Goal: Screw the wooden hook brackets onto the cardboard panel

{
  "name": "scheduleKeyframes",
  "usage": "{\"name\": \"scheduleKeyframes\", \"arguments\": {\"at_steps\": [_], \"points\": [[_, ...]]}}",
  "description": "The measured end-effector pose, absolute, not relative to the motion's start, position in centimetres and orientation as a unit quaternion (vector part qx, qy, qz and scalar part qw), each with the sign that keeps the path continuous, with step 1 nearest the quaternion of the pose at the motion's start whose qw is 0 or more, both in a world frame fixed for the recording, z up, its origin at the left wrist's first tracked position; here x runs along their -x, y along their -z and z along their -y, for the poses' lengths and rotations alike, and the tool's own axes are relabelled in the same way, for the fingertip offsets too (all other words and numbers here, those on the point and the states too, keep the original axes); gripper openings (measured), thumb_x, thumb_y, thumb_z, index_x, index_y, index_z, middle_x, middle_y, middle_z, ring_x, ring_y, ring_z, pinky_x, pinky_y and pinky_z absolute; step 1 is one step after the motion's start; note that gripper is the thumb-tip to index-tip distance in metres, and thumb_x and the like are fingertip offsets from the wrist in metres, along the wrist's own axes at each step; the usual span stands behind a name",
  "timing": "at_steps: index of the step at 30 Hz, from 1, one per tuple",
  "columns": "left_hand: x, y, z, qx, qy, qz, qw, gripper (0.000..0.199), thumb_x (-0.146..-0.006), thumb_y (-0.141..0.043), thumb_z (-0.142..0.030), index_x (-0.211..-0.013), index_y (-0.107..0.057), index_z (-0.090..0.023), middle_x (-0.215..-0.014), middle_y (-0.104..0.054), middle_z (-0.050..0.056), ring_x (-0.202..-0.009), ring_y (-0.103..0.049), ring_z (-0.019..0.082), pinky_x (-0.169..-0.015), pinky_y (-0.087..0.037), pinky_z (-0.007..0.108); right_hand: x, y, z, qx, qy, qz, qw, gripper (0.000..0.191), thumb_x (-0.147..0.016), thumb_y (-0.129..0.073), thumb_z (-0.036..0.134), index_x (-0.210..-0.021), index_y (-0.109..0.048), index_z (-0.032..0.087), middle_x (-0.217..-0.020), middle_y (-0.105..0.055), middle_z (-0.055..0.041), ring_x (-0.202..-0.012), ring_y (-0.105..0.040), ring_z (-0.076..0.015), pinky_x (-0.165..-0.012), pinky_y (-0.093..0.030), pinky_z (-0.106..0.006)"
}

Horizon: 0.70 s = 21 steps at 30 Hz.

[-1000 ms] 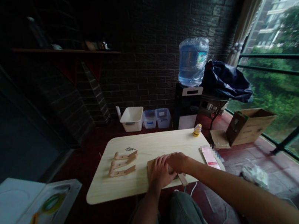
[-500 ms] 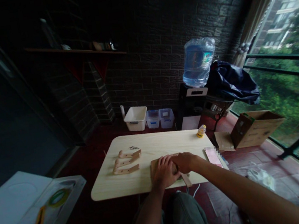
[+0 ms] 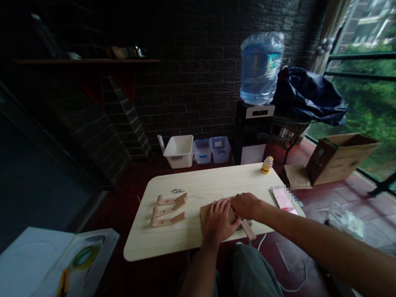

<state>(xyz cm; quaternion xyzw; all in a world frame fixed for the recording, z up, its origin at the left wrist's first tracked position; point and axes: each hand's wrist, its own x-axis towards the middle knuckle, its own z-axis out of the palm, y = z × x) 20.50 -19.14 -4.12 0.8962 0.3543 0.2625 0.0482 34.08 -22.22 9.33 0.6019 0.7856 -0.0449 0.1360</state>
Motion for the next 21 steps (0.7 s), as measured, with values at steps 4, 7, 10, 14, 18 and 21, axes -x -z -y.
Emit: {"name": "scheduleKeyframes", "arguments": {"at_steps": [4,7,10,14,18,21], "points": [[-20.5,4.5,19.0,-0.897,-0.247,-0.364,0.039,0.069,-0.079,-0.068,-0.056,-0.134,-0.055,-0.018,-0.142,-0.055,0.014,-0.137,-0.044,0.032,-0.120,-0.026,0.050,-33.4,-9.9,22.9,-0.597,0.041,-0.793,0.118,0.048,-0.082,-0.067,0.020,-0.128,-0.059,0.010,-0.117,-0.072,-0.0207,-0.102,-0.071,-0.0305,-0.079,-0.056,-0.037],[-20.5,4.5,19.0,-0.896,-0.253,-0.363,0.034,0.065,-0.081,-0.066,-0.054,-0.134,-0.056,-0.017,-0.142,-0.056,0.013,-0.137,-0.044,0.031,-0.121,-0.026,0.049,-33.2,-10.2,23.1,-0.586,0.039,-0.801,0.118,0.054,-0.078,-0.069,0.016,-0.131,-0.058,0.011,-0.118,-0.072,-0.0193,-0.105,-0.070,-0.0302,-0.081,-0.056,-0.038],[-20.6,4.2,19.2,-0.891,-0.273,-0.360,0.031,0.061,-0.085,-0.062,-0.048,-0.138,-0.052,-0.019,-0.143,-0.056,0.011,-0.137,-0.044,0.029,-0.121,-0.026,0.048,-33.5,-10.3,23.1,-0.568,0.035,-0.813,0.122,0.045,-0.084,-0.060,0.008,-0.129,-0.060,0.011,-0.119,-0.072,-0.0189,-0.109,-0.069,-0.0288,-0.084,-0.056,-0.038],[-20.8,3.8,19.4,-0.893,-0.276,-0.353,0.040,0.062,-0.084,-0.064,-0.044,-0.141,-0.049,-0.021,-0.145,-0.054,0.010,-0.138,-0.044,0.029,-0.121,-0.027,0.048,-34.4,-9.7,23.0,-0.565,0.027,-0.816,0.120,0.039,-0.090,-0.049,0.007,-0.127,-0.062,0.007,-0.120,-0.071,-0.0221,-0.109,-0.069,-0.0301,-0.085,-0.056,-0.040],[-20.9,3.5,19.4,-0.894,-0.270,-0.354,0.044,0.061,-0.085,-0.063,-0.042,-0.141,-0.048,-0.021,-0.144,-0.054,0.010,-0.137,-0.045,0.029,-0.121,-0.028,0.047,-35.0,-9.0,22.4,-0.574,0.029,-0.809,0.126,0.033,-0.090,-0.054,0.014,-0.120,-0.066,0.007,-0.114,-0.073,-0.0227,-0.101,-0.072,-0.0312,-0.077,-0.057,-0.038],[-20.9,3.5,19.4,-0.894,-0.271,-0.355,0.039,0.061,-0.085,-0.063,-0.043,-0.140,-0.049,-0.021,-0.144,-0.055,0.010,-0.136,-0.045,0.029,-0.120,-0.028,0.047,-35.0,-8.9,22.0,-0.583,0.030,-0.802,0.130,0.030,-0.089,-0.058,0.017,-0.114,-0.069,0.006,-0.108,-0.074,-0.0236,-0.096,-0.073,-0.0320,-0.072,-0.057,-0.037]]}}
